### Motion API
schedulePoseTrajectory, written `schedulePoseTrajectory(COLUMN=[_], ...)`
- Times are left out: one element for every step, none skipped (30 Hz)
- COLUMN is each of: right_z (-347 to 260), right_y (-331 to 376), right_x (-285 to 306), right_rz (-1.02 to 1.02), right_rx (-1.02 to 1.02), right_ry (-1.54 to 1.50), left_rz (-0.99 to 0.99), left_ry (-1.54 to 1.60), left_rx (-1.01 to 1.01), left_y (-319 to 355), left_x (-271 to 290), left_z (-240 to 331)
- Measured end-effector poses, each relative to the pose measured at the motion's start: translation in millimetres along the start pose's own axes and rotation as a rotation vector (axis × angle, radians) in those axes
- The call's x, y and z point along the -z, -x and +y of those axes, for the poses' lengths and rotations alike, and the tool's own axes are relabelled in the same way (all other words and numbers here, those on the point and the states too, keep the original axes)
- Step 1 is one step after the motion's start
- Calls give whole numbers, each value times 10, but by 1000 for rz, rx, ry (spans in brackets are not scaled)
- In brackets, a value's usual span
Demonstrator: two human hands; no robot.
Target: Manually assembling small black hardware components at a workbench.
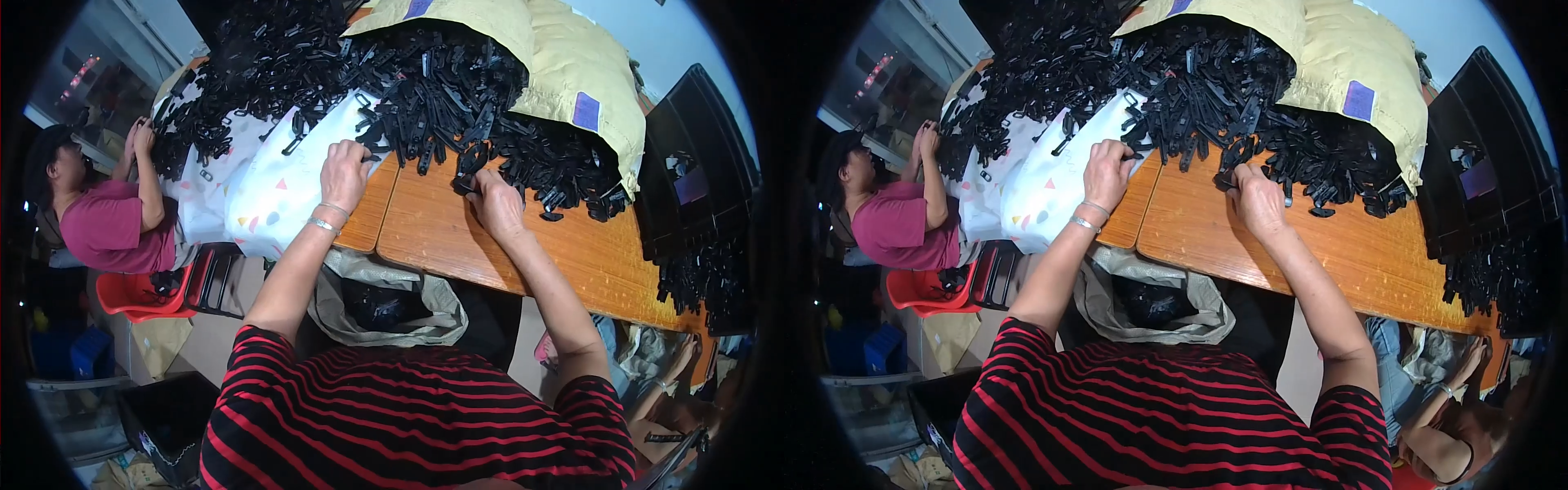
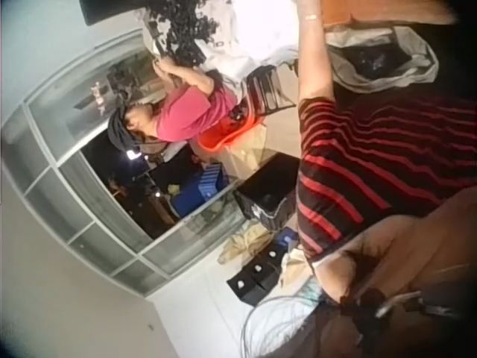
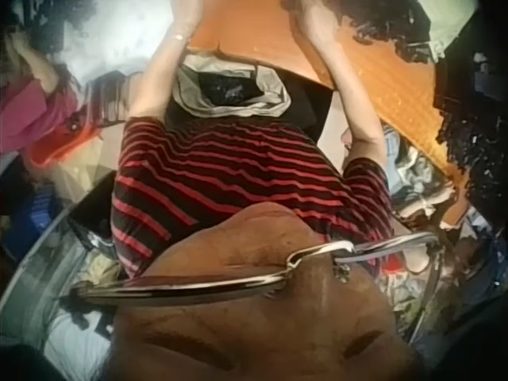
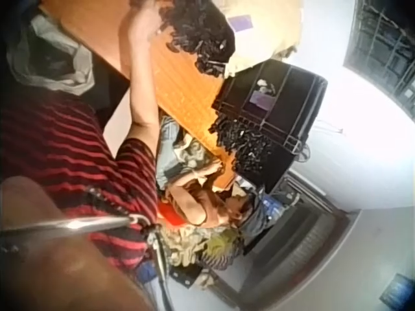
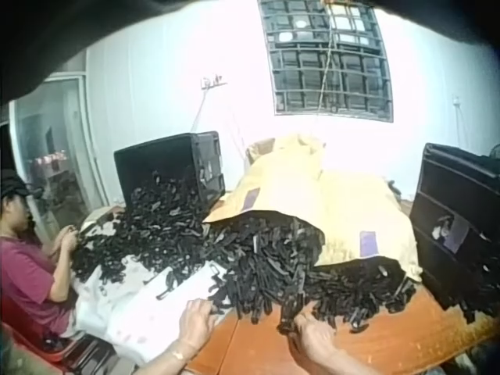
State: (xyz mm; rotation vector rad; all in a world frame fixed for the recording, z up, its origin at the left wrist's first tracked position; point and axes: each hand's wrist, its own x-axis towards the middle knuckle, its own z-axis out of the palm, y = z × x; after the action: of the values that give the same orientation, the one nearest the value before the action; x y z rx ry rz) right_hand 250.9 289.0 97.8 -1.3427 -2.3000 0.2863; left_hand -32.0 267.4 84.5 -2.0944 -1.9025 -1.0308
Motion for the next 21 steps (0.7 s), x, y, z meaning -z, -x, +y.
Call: schedulePoseTrajectory(right_z=[-3, -5, -15, -18, -10, -22, -44, -58, -58, -80, -106, -120, -127, -129, -125, -115, -100, -88, -80, -73, -69], right_y=[-28, -43, -69, -96, -123, -144, -158, -175, -190, -207, -222, -220, -219, -220, -215, -198, -176, -160, -151, -149, -143], right_x=[16, 33, 52, 65, 73, 97, 133, 151, 147, 148, 157, 167, 166, 161, 157, 142, 115, 100, 98, 100, 103], right_rz=[-53, -58, -68, -80, -134, -138, -183, -227, -240, -242, -246, -251, -253, -250, -245, -245, -198, -151, -148, -146, -145], right_rx=[-8, -3, -4, -6, -33, -21, -49, -77, -98, -91, -109, -130, -129, -143, -160, -164, -120, -75, -79, -89, -100], right_ry=[-41, -41, -97, -153, -96, -96, -62, -27, -25, -24, -41, -57, -54, -78, -100, -96, -113, -129, -125, -123, -122], left_rz=[79, 81, 79, 77, 75, 82, 117, 151, 156, 160, 131, 101, 102, 103, 103, 103, 93, 83, 82, 86, 88], left_ry=[28, 26, 19, 12, 20, 14, 31, 48, 48, 46, 54, 64, 67, 79, 94, 100, 105, 110, 115, 115, 114], left_rx=[-45, -38, -35, -31, -29, -21, -49, -78, -71, -66, -52, -39, -36, -27, -21, -23, 2, 25, 22, 33, 45], left_y=[20, 37, 53, 64, 66, 59, 49, 43, 50, 60, 67, 77, 79, 76, 68, 70, 72, 68, 66, 63, 71], left_x=[1, -5, 0, 1, -8, -10, -12, -11, -28, -29, -32, -42, -48, -49, -45, -41, -36, -28, -20, -11, -4], left_z=[9, 15, 6, 0, 2, 5, 9, 13, 7, -16, -36, -41, -54, -73, -72, -66, -58, -49, -38, -27, -19])
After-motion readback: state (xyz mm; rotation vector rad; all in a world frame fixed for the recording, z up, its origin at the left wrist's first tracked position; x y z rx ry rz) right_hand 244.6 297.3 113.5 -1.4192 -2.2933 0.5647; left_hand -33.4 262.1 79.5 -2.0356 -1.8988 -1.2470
